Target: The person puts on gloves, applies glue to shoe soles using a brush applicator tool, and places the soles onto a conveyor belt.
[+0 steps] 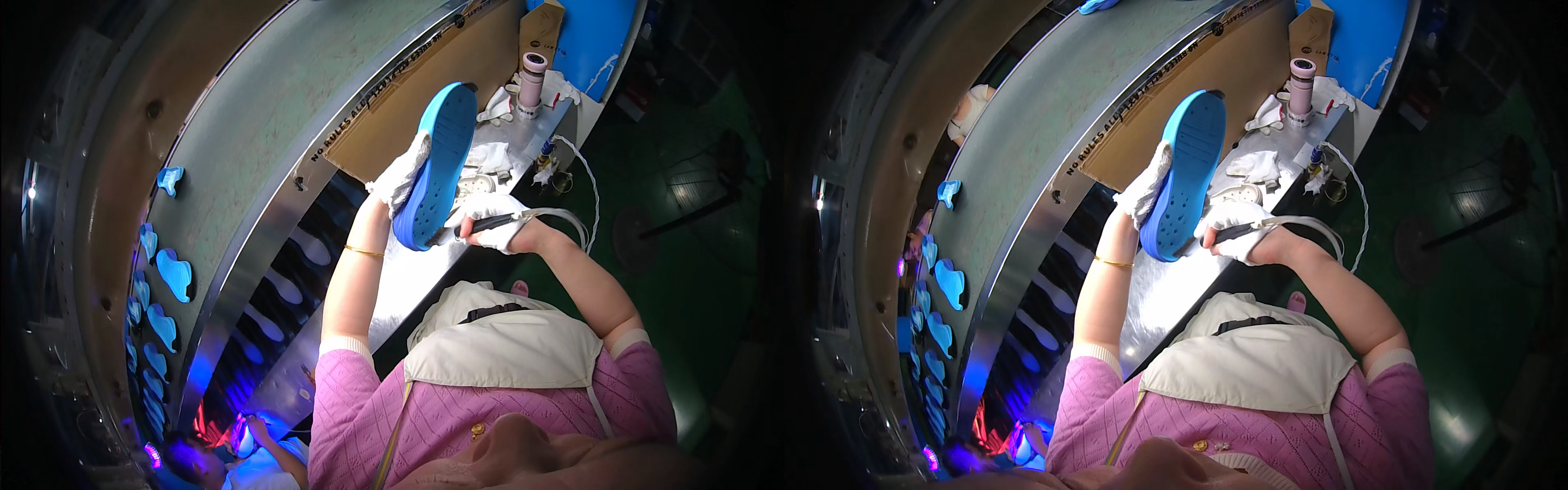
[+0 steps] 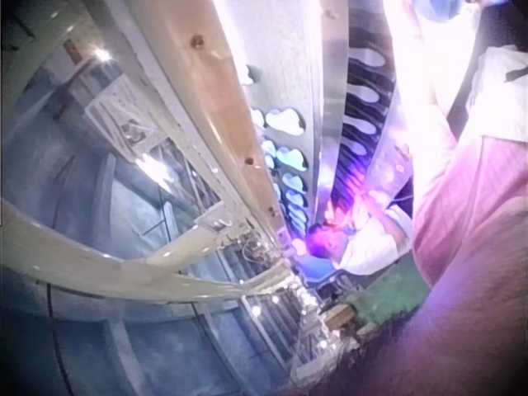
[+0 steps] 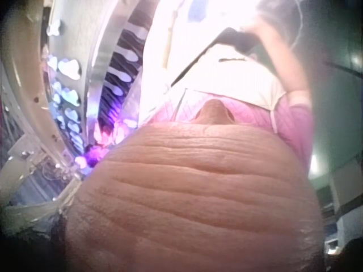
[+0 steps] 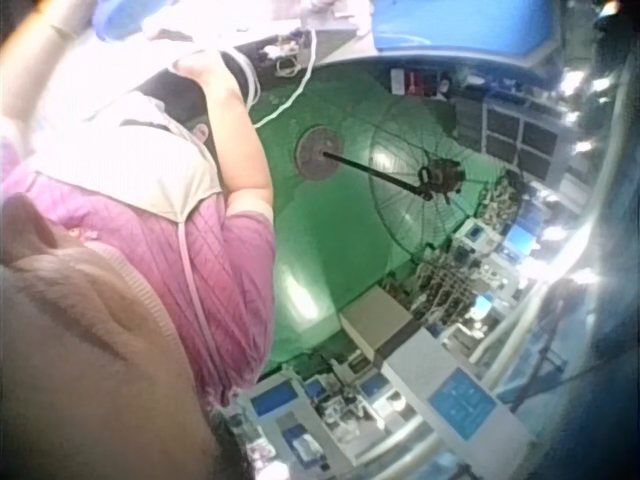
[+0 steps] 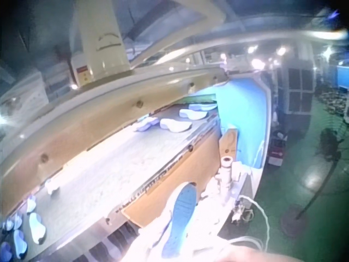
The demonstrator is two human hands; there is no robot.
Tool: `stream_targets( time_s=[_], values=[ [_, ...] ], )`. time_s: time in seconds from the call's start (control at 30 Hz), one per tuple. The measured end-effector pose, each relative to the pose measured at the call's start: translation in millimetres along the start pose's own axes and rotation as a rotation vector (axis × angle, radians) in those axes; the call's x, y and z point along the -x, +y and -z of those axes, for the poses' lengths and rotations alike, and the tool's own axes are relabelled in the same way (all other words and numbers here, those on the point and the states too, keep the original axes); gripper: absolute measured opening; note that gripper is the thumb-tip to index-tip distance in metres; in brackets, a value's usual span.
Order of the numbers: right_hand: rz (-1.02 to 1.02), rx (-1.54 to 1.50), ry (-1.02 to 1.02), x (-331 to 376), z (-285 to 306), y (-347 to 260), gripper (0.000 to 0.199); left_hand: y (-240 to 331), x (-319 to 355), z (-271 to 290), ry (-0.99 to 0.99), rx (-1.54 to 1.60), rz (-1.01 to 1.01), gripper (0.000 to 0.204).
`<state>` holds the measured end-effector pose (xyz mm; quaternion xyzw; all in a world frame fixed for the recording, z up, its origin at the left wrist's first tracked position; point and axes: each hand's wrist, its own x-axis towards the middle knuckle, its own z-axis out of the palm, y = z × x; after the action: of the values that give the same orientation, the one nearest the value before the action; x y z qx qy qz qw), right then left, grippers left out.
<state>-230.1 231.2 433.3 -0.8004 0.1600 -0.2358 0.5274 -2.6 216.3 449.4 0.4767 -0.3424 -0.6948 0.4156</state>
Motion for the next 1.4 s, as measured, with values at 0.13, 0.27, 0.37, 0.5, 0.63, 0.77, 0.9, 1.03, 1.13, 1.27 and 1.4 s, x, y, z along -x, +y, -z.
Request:
stream_targets(
  time_s=[0.13, 0.27, 0.37, 0.5, 0.63, 0.77, 0.9, 1.03, 1.13, 1.27, 1.4],
  values=[
    [0.028, -0.164, 0.084, -4, 5, 5, 0.011, 11, 17, -25, 0.196, -0.189, -0.014, 0.061],
    [0.090, 0.048, 0.090, -6, 2, 13, 0.012, 21, 26, -38, 0.306, -0.459, 0.000, 0.061],
    [0.077, 0.110, 0.004, -5, 16, -7, 0.011, 12, 24, -24, 0.274, -0.394, 0.006, 0.061],
    [-0.062, -0.041, 0.189, -6, 18, 3, 0.010, 11, 21, -22, 0.228, -0.342, 0.002, 0.062],
    [0.012, 0.120, 0.081, 4, 30, 0, 0.010, 2, 23, -4, 0.147, -0.099, -0.055, 0.064],
    [0.076, -0.171, 0.261, 11, 42, -12, 0.013, 20, 46, -25, 0.046, 0.397, -0.447, 0.075],
    [0.060, -0.161, 0.450, 9, 28, -8, 0.014, -8, 36, 6, 0.096, 0.085, -0.451, 0.084],
    [0.135, -0.075, 0.585, 3, 13, -2, 0.013, -69, 21, 28, -0.207, 0.762, -0.173, 0.069],
    [0.046, -0.135, 0.675, -11, 20, 11, 0.014, -75, 29, -27, -0.175, 0.769, -0.218, 0.057],
    [0.126, -0.139, 0.765, -27, 8, 4, 0.014, -99, 23, -43, -0.077, 0.651, -0.254, 0.062],
    [0.164, 0.030, 0.580, -7, -1, 4, 0.015, -103, 17, -49, 0.064, 0.613, -0.262, 0.054]
  ],
)
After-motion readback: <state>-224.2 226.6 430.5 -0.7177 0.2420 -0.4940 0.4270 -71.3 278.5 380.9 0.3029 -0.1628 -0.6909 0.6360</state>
